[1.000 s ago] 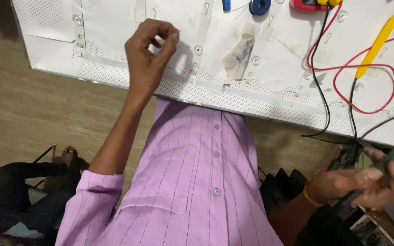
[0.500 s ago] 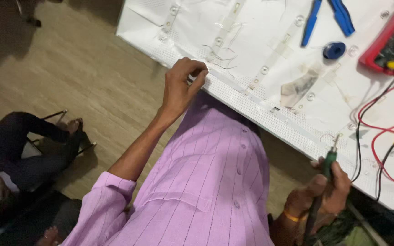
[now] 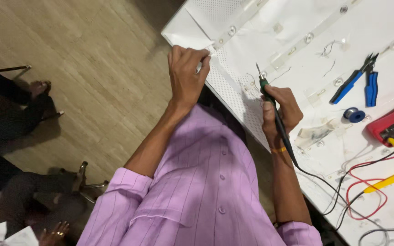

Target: The person sits at a workbench and uses pliers to strip insulation from wire ends, then uses a soldering iron to solder the wires onto connection points on the back of a white LED light panel. A multimeter with probes rests on the panel nearby.

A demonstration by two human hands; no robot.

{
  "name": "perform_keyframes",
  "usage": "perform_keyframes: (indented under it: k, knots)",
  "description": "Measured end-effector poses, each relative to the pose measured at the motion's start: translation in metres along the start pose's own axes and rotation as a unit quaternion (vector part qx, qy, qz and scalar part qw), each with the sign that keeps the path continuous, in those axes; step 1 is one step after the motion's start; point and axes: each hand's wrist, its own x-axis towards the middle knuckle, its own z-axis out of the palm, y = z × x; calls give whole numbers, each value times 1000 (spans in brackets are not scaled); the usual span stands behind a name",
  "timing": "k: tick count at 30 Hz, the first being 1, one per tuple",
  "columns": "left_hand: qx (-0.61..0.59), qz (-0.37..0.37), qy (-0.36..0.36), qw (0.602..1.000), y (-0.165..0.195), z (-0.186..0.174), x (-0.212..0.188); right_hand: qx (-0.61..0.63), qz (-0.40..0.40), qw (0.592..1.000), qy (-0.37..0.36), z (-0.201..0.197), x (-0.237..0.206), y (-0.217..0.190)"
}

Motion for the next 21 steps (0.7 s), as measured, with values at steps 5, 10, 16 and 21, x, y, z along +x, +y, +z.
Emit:
perform_keyframes:
  k: [5, 10, 16, 21]
  knots:
    - [51, 1, 6, 999, -7, 21, -2, -17, -41, 998, -49, 23, 34, 32]
    - [81, -15, 10, 997, -5, 36, -5, -8, -42, 997, -59, 35, 42, 50]
    - [113, -22, 28, 993, -5, 45, -9, 13, -43, 996, -80, 38, 44, 59]
    - [121, -24, 28, 992, -6, 49, -9, -6, -7, 996, -87, 38, 43, 62]
